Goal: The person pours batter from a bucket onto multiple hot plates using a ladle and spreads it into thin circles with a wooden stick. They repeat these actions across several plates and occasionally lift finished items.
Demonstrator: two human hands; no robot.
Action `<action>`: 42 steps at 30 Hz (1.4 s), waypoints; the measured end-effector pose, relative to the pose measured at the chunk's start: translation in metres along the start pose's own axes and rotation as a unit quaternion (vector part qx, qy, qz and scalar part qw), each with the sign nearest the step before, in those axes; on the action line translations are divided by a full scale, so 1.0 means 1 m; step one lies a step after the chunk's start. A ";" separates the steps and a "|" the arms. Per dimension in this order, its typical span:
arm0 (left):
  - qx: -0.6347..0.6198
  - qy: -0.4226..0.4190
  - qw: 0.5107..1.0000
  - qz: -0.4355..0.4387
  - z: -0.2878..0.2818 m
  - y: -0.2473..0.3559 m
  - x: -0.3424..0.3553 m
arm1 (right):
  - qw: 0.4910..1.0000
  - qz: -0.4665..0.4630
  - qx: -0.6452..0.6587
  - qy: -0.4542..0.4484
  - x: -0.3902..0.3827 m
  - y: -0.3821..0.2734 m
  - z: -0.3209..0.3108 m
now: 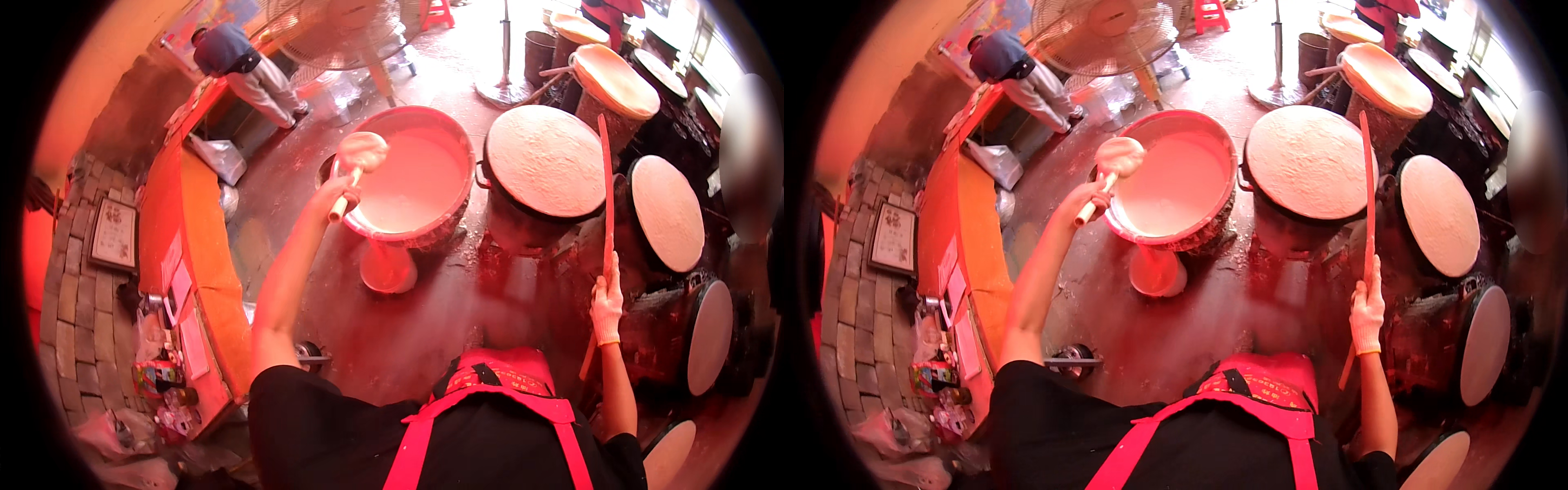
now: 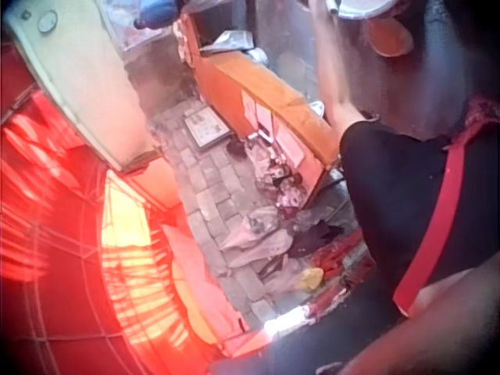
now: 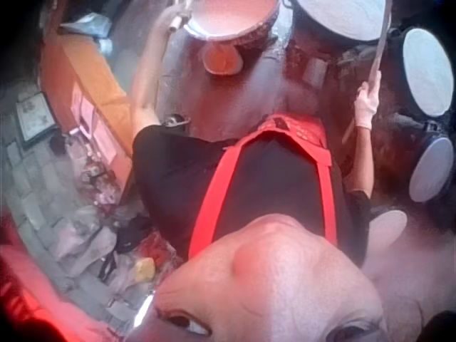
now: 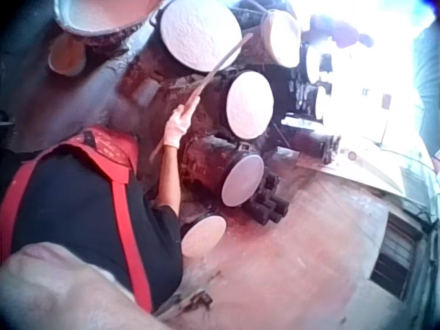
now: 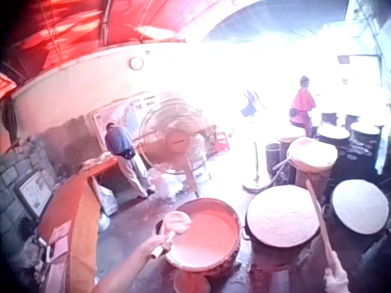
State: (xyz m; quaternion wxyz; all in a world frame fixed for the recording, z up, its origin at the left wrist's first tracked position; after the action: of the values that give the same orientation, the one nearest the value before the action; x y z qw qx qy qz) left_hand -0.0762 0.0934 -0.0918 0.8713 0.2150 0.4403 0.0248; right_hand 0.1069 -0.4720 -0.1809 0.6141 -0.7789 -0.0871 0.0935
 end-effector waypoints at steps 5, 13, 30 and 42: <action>0.194 0.001 0.980 -0.043 0.072 -0.054 -0.023 | 0.994 0.050 0.029 0.095 -0.070 0.054 -0.099; 0.399 -0.075 0.861 -0.306 0.286 -0.240 -0.066 | 0.926 0.235 0.094 0.280 -0.219 0.126 -0.261; 0.734 -0.546 0.169 0.368 0.665 -0.794 -0.094 | 0.868 0.042 -0.343 0.356 -0.208 0.009 -0.546; 0.645 -0.428 0.609 0.172 0.599 -0.925 0.025 | 0.812 0.282 -0.186 0.477 -0.221 0.177 -0.489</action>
State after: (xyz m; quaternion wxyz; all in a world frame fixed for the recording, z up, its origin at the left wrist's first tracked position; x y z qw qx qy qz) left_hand 0.2703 -0.9507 -0.1662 0.5762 0.7793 -0.1259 -0.2116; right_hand 0.0198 -1.0280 -0.2333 0.3685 -0.8155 0.4245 -0.1381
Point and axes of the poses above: each hand's wrist, its own x-axis towards the middle knuckle, its own z-axis out of the palm, y = z × x, the point moved 4 cm from there along x, towards the middle knuckle, and after that the axes turned 1 degree about -z, right-handed, at the moved point
